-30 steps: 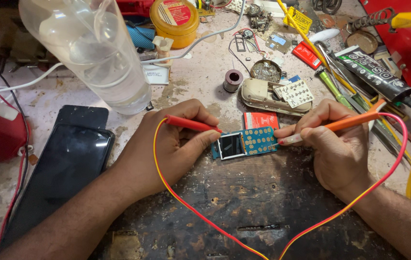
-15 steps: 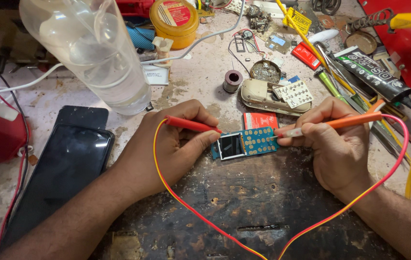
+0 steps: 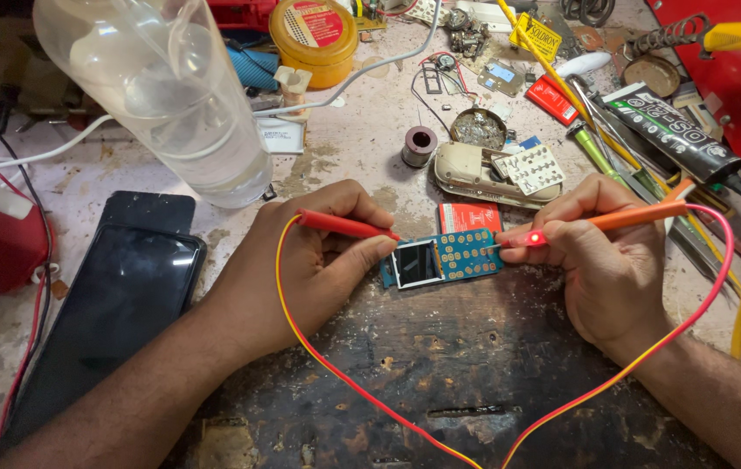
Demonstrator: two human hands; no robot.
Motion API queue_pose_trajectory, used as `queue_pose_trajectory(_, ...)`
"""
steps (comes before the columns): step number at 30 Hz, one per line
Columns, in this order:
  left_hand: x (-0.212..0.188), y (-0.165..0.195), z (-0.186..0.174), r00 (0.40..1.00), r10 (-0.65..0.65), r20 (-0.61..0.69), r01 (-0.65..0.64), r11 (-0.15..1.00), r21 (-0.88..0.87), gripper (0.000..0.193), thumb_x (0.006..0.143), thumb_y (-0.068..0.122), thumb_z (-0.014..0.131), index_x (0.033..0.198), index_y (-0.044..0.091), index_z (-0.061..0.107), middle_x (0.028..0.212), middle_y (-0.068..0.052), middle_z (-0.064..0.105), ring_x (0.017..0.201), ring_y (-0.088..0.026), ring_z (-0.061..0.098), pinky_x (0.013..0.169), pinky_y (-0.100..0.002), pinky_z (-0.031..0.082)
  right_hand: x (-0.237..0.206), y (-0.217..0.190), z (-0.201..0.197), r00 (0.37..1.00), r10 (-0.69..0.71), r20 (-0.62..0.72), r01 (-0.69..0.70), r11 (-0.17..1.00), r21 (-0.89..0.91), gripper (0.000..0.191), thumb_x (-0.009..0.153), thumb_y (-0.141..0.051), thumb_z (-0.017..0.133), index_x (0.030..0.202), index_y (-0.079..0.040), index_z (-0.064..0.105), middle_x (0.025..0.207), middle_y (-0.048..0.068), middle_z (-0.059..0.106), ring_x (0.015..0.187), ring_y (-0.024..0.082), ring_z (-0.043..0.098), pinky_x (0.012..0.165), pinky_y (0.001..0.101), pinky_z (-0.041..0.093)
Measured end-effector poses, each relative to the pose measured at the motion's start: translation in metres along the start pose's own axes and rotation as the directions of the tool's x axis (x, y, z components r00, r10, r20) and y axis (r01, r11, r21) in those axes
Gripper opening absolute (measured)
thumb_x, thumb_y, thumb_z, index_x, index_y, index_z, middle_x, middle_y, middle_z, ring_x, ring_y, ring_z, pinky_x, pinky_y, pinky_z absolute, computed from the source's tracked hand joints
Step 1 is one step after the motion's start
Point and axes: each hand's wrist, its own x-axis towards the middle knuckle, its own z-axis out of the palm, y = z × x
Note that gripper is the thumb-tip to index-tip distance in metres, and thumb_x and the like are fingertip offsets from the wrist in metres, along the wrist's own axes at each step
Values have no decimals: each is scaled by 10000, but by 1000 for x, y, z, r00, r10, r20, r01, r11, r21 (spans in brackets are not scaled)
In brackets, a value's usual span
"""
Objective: The person uses a continuity tester with red and orange probes to check multiple contact points on a small blue circuit board. They systematically touch various pads on the board, observing the tester's light response, then flip the board to test the opposite side.
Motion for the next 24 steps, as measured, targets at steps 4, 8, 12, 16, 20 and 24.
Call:
queue_pose_trajectory(4, 0, 0, 0, 1000, 4, -4, -4, 1000, 7, 214, 881, 199, 744, 1020, 42, 699, 850, -34, 785, 766, -60, 725, 681, -245, 584, 0, 0, -1, 1000, -15, 13, 15, 1000, 21, 29, 948, 39, 504, 937, 45, 530, 875, 169, 617, 865, 322, 755, 789, 432, 671)
queue_pose_trajectory(8, 0, -1, 1, 1000, 26, -4, -26, 1000, -16, 213, 884, 198, 742, 1019, 40, 700, 861, -34, 787, 783, -55, 728, 696, -244, 592, 0, 1, -1, 1000, -13, 14, 13, 1000, 1, 24, 939, 43, 508, 935, 50, 531, 872, 183, 625, 853, 327, 750, 801, 432, 672)
queue_pose_trajectory(12, 0, -1, 0, 1000, 16, -2, -16, 1000, -4, 211, 884, 200, 739, 1020, 43, 701, 859, -35, 787, 778, -59, 727, 695, -247, 589, -1, 0, 1, 1000, -27, 11, 27, 999, 23, 29, 984, 20, 525, 959, 35, 531, 906, 156, 620, 881, 310, 760, 791, 425, 676)
queue_pose_trajectory(16, 0, 0, -1, 1000, 18, -4, -18, 1000, 21, 215, 887, 207, 739, 1023, 46, 699, 868, -32, 785, 787, -58, 732, 703, -246, 589, 0, -1, 3, 999, 24, -30, -24, 1000, -5, 22, 1000, -2, 540, 996, 2, 519, 934, 150, 658, 845, 282, 757, 758, 407, 670)
queue_pose_trajectory(20, 0, 0, 0, 1000, 18, 0, -18, 1000, 6, 214, 889, 204, 737, 1026, 44, 699, 866, -37, 786, 786, -63, 730, 702, -249, 591, 0, -2, 4, 999, 25, -21, -25, 1000, -6, 27, 1010, -10, 545, 1005, -4, 520, 948, 142, 661, 854, 272, 759, 759, 400, 670)
queue_pose_trajectory(24, 0, -1, 0, 1000, 22, -1, -22, 1000, 1, 216, 889, 203, 737, 1027, 41, 697, 866, -37, 787, 788, -62, 732, 704, -249, 592, 0, -2, 4, 999, 25, -20, -25, 1000, -7, 34, 1007, -12, 552, 1005, -5, 519, 946, 138, 658, 847, 267, 759, 757, 396, 673)
